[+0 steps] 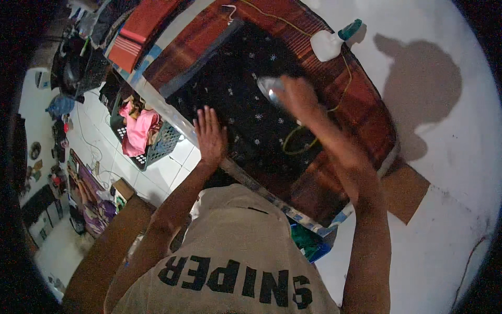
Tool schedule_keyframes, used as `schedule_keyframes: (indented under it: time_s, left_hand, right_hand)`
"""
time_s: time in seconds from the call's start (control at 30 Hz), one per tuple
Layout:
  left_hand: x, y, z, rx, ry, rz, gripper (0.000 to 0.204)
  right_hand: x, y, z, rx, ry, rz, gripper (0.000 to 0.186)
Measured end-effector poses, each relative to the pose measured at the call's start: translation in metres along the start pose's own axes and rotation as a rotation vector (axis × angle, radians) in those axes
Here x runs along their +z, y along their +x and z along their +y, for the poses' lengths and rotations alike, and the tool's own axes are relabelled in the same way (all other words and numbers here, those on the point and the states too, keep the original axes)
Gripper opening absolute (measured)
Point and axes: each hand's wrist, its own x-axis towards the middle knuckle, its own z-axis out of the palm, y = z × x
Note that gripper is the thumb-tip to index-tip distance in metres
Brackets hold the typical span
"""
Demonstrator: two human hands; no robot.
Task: The person takes a pair of shorts from a basket, spreads them on an ironing surface, sprays them with liquid from a bottle, and irons them using an iron.
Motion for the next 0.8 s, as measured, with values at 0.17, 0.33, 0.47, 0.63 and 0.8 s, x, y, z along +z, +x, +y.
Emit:
schedule_keyframes:
  time_s: [0.17, 0.33, 0.47, 0.63, 0.8]
  left_hand:
    - [-0.008, -0.028, 0.005, -0.252, -0.12, 0.247, 0.063]
    - [0.005, -0.024, 0.016, -0.316, -0.201, 0.263, 0.043]
    - [-0.01, -0.03, 0.022, -0.398, -0.32, 0.311, 0.041]
    - [-0.008, -0.033, 0.012, -0.382, -0.315, 0.321, 0.046]
    - [-0.024, -0.014, 0.008, -0.508, -0.423, 0.276, 0.062]
  right_hand:
    - [0.049, -0.062, -0.057, -0.205, -0.083, -0.036, 0.042]
    - [0.039, -0.007, -0.074, -0.181, -0.093, 0.016, 0.04]
    - [0.047, -0.043, -0.071, -0.338, 0.008, -0.061, 0.038]
    - [0.065, -0.134, -0.058, -0.54, -0.118, -0.084, 0.048]
    - [0.067, -0.108, -0.075, -0.468, -0.166, -0.086, 0.048]
